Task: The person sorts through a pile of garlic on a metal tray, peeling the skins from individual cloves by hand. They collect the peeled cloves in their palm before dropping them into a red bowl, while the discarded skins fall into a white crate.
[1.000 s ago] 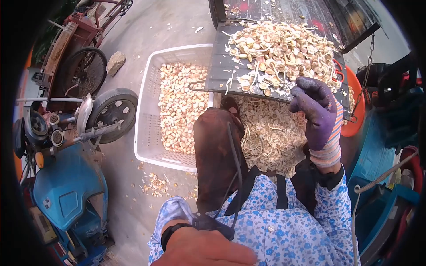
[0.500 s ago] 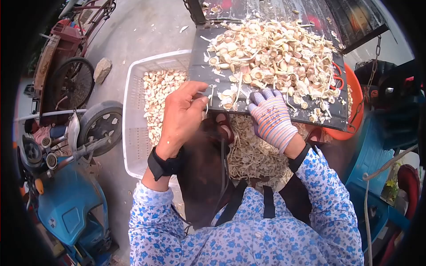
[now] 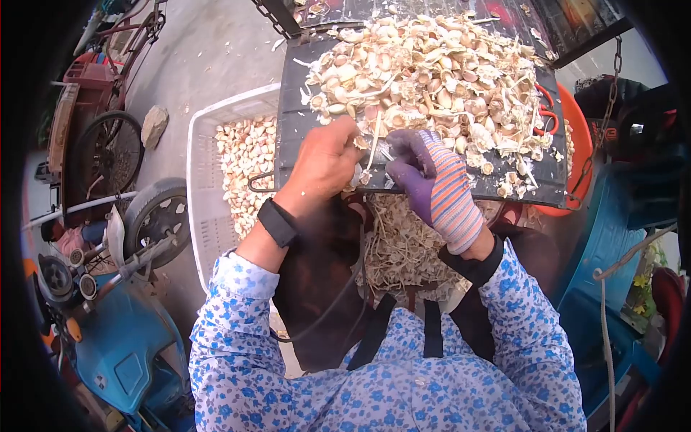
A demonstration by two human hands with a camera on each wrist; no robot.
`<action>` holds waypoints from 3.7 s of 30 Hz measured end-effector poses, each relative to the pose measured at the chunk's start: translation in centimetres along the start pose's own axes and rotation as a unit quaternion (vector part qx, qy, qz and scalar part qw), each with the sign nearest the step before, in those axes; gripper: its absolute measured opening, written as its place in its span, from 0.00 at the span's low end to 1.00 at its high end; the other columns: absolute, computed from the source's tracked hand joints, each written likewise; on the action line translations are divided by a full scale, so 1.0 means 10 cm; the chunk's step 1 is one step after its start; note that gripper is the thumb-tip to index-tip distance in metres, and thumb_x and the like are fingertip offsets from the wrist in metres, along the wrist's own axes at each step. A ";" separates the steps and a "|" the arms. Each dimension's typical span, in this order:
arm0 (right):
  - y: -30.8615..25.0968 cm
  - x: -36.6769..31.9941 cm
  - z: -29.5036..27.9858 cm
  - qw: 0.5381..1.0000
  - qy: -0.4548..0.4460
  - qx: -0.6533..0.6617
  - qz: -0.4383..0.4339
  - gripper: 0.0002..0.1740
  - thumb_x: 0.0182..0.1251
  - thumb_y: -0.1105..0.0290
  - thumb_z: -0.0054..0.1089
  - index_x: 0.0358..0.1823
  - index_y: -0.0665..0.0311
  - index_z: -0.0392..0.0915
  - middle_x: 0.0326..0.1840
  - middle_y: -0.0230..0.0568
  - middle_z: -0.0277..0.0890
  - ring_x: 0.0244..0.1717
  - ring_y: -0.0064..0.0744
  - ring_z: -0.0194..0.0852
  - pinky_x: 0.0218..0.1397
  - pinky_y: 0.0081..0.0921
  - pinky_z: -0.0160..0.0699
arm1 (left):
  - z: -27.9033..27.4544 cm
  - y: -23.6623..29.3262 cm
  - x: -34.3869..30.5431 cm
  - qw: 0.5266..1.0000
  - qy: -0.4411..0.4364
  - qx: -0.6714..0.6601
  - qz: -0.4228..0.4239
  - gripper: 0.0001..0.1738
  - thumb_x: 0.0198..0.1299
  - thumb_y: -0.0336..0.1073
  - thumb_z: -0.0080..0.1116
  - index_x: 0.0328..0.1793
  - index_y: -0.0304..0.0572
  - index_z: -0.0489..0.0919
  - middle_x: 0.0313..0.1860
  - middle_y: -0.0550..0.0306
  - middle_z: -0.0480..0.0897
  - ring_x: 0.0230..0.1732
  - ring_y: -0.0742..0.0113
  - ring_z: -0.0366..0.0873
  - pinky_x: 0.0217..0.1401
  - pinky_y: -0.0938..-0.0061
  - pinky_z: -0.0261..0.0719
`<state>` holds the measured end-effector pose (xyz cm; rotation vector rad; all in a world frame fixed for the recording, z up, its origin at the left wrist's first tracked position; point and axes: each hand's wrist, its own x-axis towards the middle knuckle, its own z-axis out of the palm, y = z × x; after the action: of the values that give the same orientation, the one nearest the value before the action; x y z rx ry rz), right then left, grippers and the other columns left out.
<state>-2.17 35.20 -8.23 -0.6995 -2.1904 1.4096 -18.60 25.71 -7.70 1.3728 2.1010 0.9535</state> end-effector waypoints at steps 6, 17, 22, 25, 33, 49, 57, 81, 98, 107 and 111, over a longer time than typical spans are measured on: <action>-0.28 0.00 -0.05 0.951 -0.060 0.267 0.145 0.16 0.61 0.76 0.59 0.51 0.66 0.74 0.36 0.35 0.76 0.38 0.21 0.74 0.42 0.20 0.75 | -0.10 0.39 -0.19 0.989 -0.040 -0.125 -0.062 0.06 0.49 0.27 0.58 0.30 0.32 0.73 0.15 0.48 0.69 0.17 0.70 0.64 0.22 0.70 0.65; -0.37 -0.24 -0.44 0.956 -0.279 -0.017 0.087 0.13 0.63 0.62 0.58 0.42 0.65 0.79 0.30 0.39 0.75 0.26 0.35 0.73 0.33 0.30 0.72 | -0.74 0.17 -0.65 0.978 0.113 -0.023 -0.176 0.12 0.52 0.27 0.62 0.42 0.29 0.78 0.19 0.59 0.74 0.20 0.77 0.69 0.23 0.78 0.68; -0.24 -0.37 -0.48 0.908 -0.350 -0.218 -0.082 0.19 0.61 0.53 0.59 0.34 0.64 0.80 0.33 0.52 0.73 0.37 0.52 0.76 0.39 0.41 0.74 | -0.91 0.12 -0.62 0.967 0.127 0.136 -0.175 0.17 0.50 0.27 0.63 0.48 0.29 0.78 0.30 0.56 0.79 0.32 0.71 0.76 0.35 0.75 0.72; -0.29 -0.11 -0.38 0.969 -0.234 -0.077 -0.028 0.14 0.58 0.64 0.65 0.37 0.68 0.78 0.32 0.50 0.72 0.33 0.47 0.74 0.36 0.34 0.73 | -0.64 0.07 -0.20 0.989 0.099 0.038 -0.099 0.14 0.52 0.27 0.60 0.46 0.30 0.79 0.31 0.53 0.79 0.32 0.66 0.77 0.36 0.75 0.73; -0.08 0.19 -0.20 0.989 -0.134 0.039 0.047 0.10 0.61 0.67 0.60 0.36 0.68 0.78 0.30 0.41 0.75 0.33 0.32 0.71 0.36 0.30 0.71 | -0.06 -0.21 0.39 0.984 0.077 0.157 0.028 0.10 0.47 0.25 0.54 0.37 0.35 0.79 0.34 0.43 0.79 0.36 0.42 0.76 0.39 0.60 0.73; 0.02 0.21 -0.26 0.958 -0.047 0.255 0.126 0.11 0.61 0.74 0.60 0.44 0.69 0.77 0.31 0.34 0.76 0.32 0.19 0.70 0.36 0.19 0.70 | -0.41 0.22 0.09 0.891 0.015 -0.394 -0.226 0.10 0.59 0.24 0.53 0.47 0.32 0.76 0.30 0.60 0.81 0.19 0.80 0.71 0.19 0.88 0.64; 0.04 0.17 -0.24 0.993 -0.076 0.092 0.015 0.11 0.60 0.75 0.60 0.45 0.68 0.78 0.32 0.32 0.74 0.31 0.18 0.70 0.35 0.18 0.69 | -0.93 -0.25 -0.14 0.962 0.043 0.206 -0.174 0.13 0.50 0.28 0.59 0.43 0.30 0.80 0.34 0.49 0.77 0.34 0.61 0.77 0.37 0.68 0.73; 0.11 0.18 -0.39 0.996 -0.057 -0.060 -0.031 0.13 0.57 0.72 0.63 0.43 0.66 0.77 0.36 0.51 0.75 0.37 0.51 0.75 0.38 0.40 0.73 | -0.31 -0.08 0.23 0.934 0.009 -0.233 -0.271 0.07 0.58 0.23 0.54 0.43 0.36 0.75 0.23 0.64 0.75 0.18 0.80 0.72 0.20 0.81 0.69; -0.24 0.19 -1.12 0.979 0.166 0.086 0.081 0.09 0.60 0.79 0.58 0.42 0.72 0.78 0.36 0.36 0.78 0.38 0.20 0.74 0.42 0.19 0.74 | -0.13 -0.29 0.91 0.979 0.106 0.177 0.010 0.13 0.50 0.30 0.61 0.43 0.33 0.79 0.31 0.51 0.79 0.31 0.63 0.77 0.34 0.72 0.73; -0.08 0.16 -1.16 0.985 0.174 -0.003 -0.001 0.08 0.59 0.79 0.59 0.40 0.73 0.79 0.35 0.40 0.80 0.36 0.22 0.77 0.41 0.20 0.76 | -0.12 -0.12 1.04 0.986 0.036 0.139 -0.079 0.06 0.50 0.29 0.61 0.32 0.33 0.80 0.18 0.54 0.77 0.20 0.71 0.74 0.22 0.72 0.68; -0.12 0.09 -1.28 0.977 0.204 0.035 0.054 0.08 0.59 0.79 0.59 0.40 0.73 0.79 0.34 0.38 0.80 0.36 0.21 0.77 0.40 0.19 0.76 | -0.18 -0.10 0.97 0.961 0.004 -0.146 -0.234 0.05 0.56 0.25 0.57 0.28 0.39 0.76 0.19 0.66 0.76 0.16 0.80 0.69 0.16 0.82 0.61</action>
<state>4.68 44.22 -2.16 -0.9967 -1.7991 1.2544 -24.36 33.76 -7.25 0.6845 2.0532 1.0076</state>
